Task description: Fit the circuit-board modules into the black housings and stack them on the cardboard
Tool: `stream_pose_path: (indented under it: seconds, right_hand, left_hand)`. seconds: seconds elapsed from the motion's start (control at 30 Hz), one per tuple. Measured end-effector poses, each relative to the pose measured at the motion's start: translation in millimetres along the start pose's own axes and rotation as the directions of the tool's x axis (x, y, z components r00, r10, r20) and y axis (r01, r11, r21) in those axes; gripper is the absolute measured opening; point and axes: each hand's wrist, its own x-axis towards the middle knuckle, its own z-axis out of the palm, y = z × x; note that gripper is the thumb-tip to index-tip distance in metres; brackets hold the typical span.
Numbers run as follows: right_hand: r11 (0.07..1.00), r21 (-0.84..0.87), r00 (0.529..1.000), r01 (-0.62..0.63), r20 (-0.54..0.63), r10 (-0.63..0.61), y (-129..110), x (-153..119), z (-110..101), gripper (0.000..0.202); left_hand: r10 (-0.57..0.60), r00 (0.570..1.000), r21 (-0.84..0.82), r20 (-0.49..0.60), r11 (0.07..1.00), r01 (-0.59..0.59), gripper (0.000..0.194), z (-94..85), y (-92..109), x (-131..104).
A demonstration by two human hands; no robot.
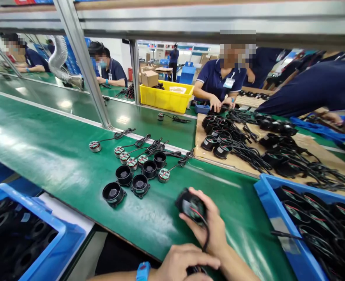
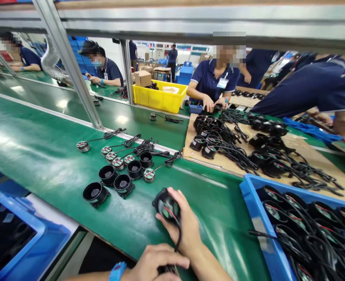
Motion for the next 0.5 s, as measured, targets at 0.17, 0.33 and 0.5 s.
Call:
stream_pose_path:
  seconds: [0.17,0.33,0.5]
  right_hand:
    - [0.999,-0.009,0.999,-0.042,0.022,0.042,2,0,-1,0.068]
    - [1.0,0.001,0.992,-0.006,0.127,0.006,1,-2,0,0.064]
    - [0.996,0.011,0.995,-0.09,0.054,0.09,4,-6,2,0.071]
  left_hand:
    - [-0.037,0.997,-0.055,-0.062,0.998,0.033,0.048,-0.9,5,1]
    - [-0.076,0.994,-0.02,-0.083,0.997,0.074,0.047,-3.6,12,3]
    - [0.004,0.999,-0.037,-0.032,0.999,-0.005,0.043,-6.5,18,4]
